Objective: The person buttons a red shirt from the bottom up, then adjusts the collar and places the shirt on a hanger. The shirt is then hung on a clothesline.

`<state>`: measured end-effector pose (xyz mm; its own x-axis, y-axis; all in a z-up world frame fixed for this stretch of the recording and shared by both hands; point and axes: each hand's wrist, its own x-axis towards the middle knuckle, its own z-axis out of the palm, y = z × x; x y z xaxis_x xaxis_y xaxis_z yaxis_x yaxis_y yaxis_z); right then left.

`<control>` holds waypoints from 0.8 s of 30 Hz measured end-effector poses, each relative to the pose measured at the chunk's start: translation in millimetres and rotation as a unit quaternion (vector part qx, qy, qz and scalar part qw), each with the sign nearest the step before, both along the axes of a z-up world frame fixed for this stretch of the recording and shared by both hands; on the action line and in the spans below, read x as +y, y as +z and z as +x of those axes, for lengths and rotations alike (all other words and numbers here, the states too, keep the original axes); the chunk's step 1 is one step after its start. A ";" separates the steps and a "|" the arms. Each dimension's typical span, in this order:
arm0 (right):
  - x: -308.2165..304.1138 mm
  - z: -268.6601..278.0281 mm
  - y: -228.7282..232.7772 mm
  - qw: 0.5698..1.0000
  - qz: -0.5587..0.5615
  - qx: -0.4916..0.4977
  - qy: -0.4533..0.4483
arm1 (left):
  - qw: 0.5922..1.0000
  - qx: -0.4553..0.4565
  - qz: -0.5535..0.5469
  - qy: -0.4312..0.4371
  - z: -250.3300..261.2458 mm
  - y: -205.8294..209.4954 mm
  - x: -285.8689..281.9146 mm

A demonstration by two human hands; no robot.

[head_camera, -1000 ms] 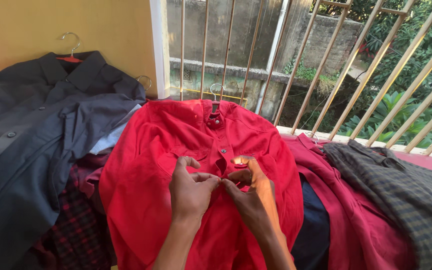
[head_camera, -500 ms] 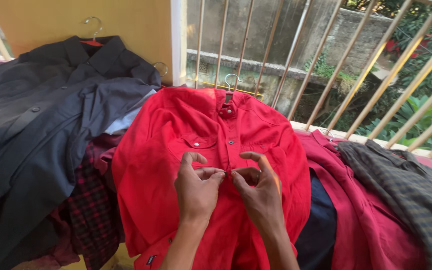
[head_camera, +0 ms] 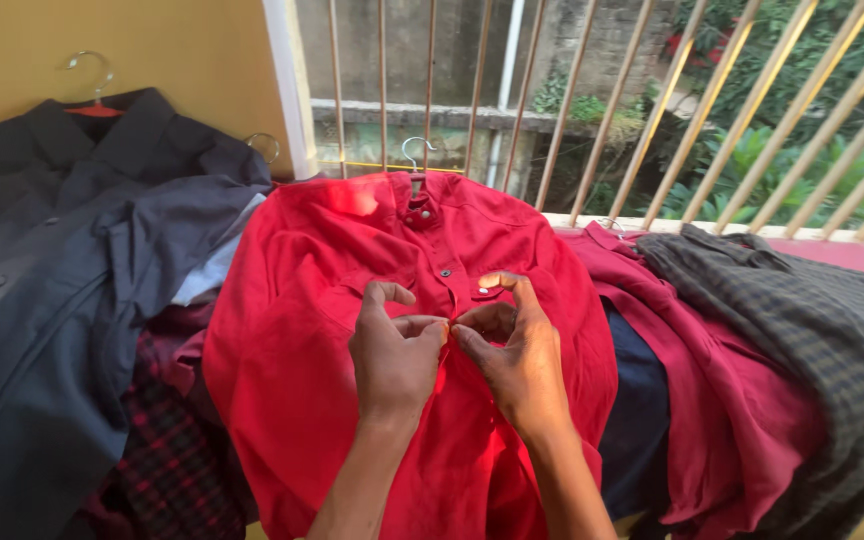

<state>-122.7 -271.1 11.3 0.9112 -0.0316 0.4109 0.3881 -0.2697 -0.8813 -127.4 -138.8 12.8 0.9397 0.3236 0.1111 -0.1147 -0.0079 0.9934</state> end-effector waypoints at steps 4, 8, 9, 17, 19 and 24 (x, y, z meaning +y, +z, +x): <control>9.3 -5.8 8.8 0.997 -0.053 -0.024 -0.057 | 0.999 -0.034 -0.023 -0.036 10.1 -1.7 2.6; 21.1 -3.0 12.9 0.993 -0.080 -0.052 -0.066 | 0.997 -0.038 -0.061 -0.039 21.0 -2.1 7.5; 23.0 -4.5 11.5 0.993 -0.093 -0.050 -0.061 | 0.995 -0.033 -0.082 -0.038 20.3 -4.5 11.2; 26.6 -5.6 -0.9 0.988 -0.091 -0.116 -0.049 | 0.992 -0.019 -0.122 0.001 23.1 -8.0 18.5; 28.3 -6.9 -1.3 0.988 -0.080 -0.126 -0.047 | 0.992 -0.026 -0.119 0.009 19.4 -5.7 18.3; 26.8 -10.0 1.6 0.995 -0.056 -0.038 -0.073 | 0.997 -0.037 -0.074 -0.001 8.7 -2.7 13.4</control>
<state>-132.6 -244.3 12.9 0.8663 -0.1109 0.4871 0.4023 -0.4232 -0.8118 -118.7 -125.4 10.1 0.9310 0.3404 0.1314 -0.1880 0.1388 0.9723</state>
